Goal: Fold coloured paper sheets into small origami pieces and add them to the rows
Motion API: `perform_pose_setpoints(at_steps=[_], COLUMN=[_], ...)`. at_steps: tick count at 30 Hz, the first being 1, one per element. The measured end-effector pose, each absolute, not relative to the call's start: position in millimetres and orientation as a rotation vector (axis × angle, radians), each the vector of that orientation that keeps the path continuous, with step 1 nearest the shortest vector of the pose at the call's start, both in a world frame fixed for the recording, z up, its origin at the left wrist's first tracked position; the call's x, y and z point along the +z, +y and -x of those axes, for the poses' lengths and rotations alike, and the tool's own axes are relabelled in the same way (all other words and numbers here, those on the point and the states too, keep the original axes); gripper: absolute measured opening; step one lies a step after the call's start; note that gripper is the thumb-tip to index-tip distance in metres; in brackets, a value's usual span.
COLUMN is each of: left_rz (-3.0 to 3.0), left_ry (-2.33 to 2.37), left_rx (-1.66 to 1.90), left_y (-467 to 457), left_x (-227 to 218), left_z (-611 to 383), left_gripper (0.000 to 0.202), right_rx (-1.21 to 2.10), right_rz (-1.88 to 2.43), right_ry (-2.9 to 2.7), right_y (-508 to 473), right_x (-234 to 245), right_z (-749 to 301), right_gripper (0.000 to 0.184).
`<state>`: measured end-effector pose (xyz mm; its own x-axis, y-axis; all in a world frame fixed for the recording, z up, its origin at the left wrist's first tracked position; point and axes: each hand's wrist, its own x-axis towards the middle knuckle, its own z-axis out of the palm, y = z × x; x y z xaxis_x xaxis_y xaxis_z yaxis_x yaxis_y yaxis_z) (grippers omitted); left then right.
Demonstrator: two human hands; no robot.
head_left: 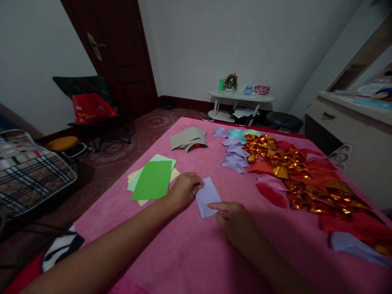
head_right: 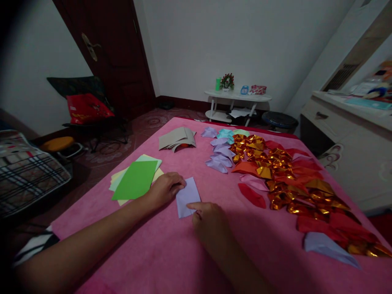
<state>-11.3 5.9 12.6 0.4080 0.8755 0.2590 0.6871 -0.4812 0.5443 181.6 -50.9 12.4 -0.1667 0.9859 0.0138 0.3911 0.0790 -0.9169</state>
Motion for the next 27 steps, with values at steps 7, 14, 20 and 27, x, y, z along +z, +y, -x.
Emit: perform_pose_setpoints(at_steps=[7,14,20,27], left_rz=[-2.236,-2.376,-2.412,-2.343], left_ry=[1.289,1.382,1.449,1.194], left_rx=[0.684,0.654,0.643,0.81], left_y=[-4.7,-16.4,-28.6,-6.8], left_x=[17.0,14.4,14.8,6.6], left_z=[24.8,14.7,7.5,35.6], left_gripper=[0.027,0.069,0.087,0.02], right_rx=[0.727,0.587,0.397,0.005], right_rz=[1.627,1.666,1.666,1.568], right_ry=[-2.342,-2.476,-2.636,-2.673], right_y=[-62.8,-69.3,-73.0,-86.3], right_x=[36.4,40.9,36.0,21.3], right_z=[-183.1,-182.7,-180.6,-175.9], right_gripper=[0.047,0.043,0.041,0.043])
